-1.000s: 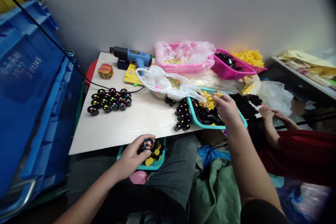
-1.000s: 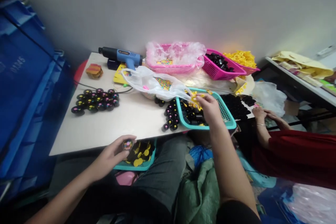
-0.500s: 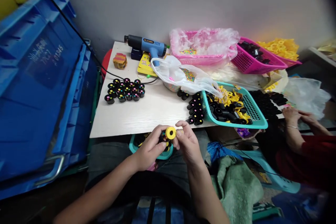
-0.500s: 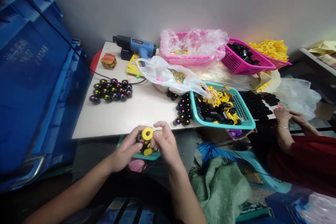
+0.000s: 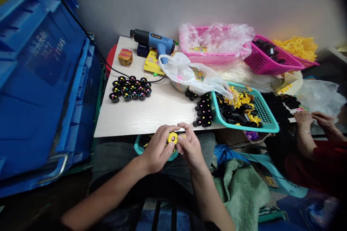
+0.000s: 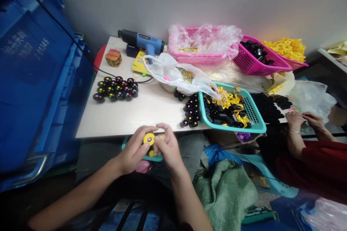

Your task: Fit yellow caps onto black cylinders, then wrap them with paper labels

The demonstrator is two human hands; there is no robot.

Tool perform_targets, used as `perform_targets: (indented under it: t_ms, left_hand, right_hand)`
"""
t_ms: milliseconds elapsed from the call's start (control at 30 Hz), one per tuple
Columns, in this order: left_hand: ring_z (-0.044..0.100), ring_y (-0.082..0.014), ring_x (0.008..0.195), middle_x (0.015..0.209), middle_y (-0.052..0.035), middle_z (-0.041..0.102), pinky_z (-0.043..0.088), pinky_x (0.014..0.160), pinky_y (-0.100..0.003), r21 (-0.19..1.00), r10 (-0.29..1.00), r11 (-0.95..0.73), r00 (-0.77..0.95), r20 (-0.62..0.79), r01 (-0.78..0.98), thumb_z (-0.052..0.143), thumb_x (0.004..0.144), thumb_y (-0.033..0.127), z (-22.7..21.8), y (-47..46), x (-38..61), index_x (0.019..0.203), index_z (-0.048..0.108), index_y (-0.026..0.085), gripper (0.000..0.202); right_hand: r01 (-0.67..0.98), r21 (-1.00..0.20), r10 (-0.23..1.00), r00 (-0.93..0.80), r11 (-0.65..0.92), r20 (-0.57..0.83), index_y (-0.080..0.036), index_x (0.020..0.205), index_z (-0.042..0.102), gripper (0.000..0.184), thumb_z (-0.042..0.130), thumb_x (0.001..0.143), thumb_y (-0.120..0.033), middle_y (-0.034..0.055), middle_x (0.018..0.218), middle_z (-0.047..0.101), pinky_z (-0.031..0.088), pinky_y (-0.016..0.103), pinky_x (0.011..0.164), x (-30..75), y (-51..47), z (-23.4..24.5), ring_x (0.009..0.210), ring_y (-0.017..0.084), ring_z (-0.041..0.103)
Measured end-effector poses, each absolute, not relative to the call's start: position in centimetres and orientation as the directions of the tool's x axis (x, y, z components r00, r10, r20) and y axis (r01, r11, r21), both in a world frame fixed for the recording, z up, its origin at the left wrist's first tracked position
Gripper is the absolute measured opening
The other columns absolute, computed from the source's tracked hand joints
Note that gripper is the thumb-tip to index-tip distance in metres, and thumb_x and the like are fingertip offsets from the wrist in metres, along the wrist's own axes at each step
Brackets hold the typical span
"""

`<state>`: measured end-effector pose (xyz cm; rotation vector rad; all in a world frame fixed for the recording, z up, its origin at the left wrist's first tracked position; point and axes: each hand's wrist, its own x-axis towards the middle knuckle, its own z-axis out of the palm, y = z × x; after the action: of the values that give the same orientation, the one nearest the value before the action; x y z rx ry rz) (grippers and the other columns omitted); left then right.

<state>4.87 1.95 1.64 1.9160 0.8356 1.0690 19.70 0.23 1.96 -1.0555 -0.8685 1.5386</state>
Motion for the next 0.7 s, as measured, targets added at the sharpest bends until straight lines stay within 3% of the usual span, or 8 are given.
perform_targets:
  t_ms: [100, 200, 300, 467, 600, 700]
  left_hand:
    - [0.051, -0.0242, 0.107, 0.120, -0.0112, 0.052, 0.044, 0.091, -0.040, 0.785, 0.775, -0.580, 0.445, 0.449, 0.219, 0.040, 0.090, 0.022, 1.5, 1.9, 5.0, 0.138, 0.028, 0.021, 0.049]
    - [0.048, -0.0277, 0.110, 0.119, -0.0125, 0.051, 0.039, 0.096, -0.048, 0.659, 0.712, -0.691, 0.434, 0.552, 0.297, 0.044, 0.085, 0.019, 1.3, 1.8, 5.1, 0.145, 0.015, 0.020, 0.067]
    - [0.048, -0.0286, 0.108, 0.112, -0.0111, 0.052, 0.036, 0.096, -0.052, 0.600, 0.647, -0.756, 0.438, 0.624, 0.261, 0.045, 0.082, 0.020, 1.1, 2.0, 5.3, 0.145, 0.014, 0.020, 0.070]
    - [0.047, -0.0263, 0.104, 0.108, -0.0091, 0.052, 0.041, 0.091, -0.047, 0.656, 0.627, -0.748, 0.434, 0.648, 0.101, 0.047, 0.081, 0.019, 0.7, 2.4, 5.3, 0.142, 0.019, 0.023, 0.067]
    - [0.051, -0.0247, 0.101, 0.104, -0.0076, 0.053, 0.040, 0.093, -0.050, 0.747, 0.675, -0.664, 0.448, 0.587, 0.022, 0.044, 0.087, 0.022, 0.5, 2.6, 5.2, 0.144, 0.007, 0.027, 0.068]
    - [0.052, -0.0250, 0.101, 0.106, -0.0085, 0.052, 0.039, 0.093, -0.051, 0.747, 0.649, -0.665, 0.498, 0.575, 0.005, 0.043, 0.090, 0.025, 0.3, 2.6, 5.0, 0.145, 0.004, 0.027, 0.068]
  right_hand:
    - [-0.406, -0.896, 0.983, -0.092, -0.181, -0.157, -0.024, 0.111, 0.056, 0.045, 0.069, 0.076, -0.049, -0.0043, 0.064, 0.053, 0.034, 0.020, 0.050, 19.8, 0.3, 1.7, 0.053, 0.009, 0.043]
    - [-0.407, -0.875, 0.954, -0.243, -0.262, -0.173, -0.021, 0.106, 0.065, 0.054, 0.063, 0.073, -0.065, 0.0043, 0.088, 0.060, 0.042, 0.026, 0.063, 19.7, 0.5, 1.8, 0.074, 0.016, 0.054]
    - [-0.395, -0.861, 0.926, -0.320, -0.321, -0.199, -0.021, 0.096, 0.070, 0.052, 0.073, 0.064, -0.061, 0.0051, 0.089, 0.060, 0.043, 0.029, 0.072, 19.2, 0.5, 2.0, 0.080, 0.019, 0.056]
    - [-0.445, -0.828, 0.937, -0.229, -0.341, -0.263, -0.022, 0.091, 0.070, 0.049, 0.075, 0.061, -0.060, 0.0051, 0.083, 0.060, 0.044, 0.031, 0.072, 18.8, 0.2, 1.9, 0.077, 0.020, 0.053]
    - [-0.568, -0.673, 0.873, -0.400, -0.474, -0.278, -0.018, 0.086, 0.068, 0.062, 0.054, 0.069, -0.077, 0.0058, 0.078, 0.058, 0.045, 0.033, 0.072, 19.9, 0.2, 0.7, 0.074, 0.020, 0.053]
    - [-0.587, -0.623, 0.842, -0.483, -0.516, -0.242, -0.018, 0.093, 0.067, 0.068, 0.057, 0.064, -0.079, 0.0063, 0.083, 0.059, 0.046, 0.034, 0.078, 20.5, 0.1, -0.3, 0.080, 0.021, 0.055]
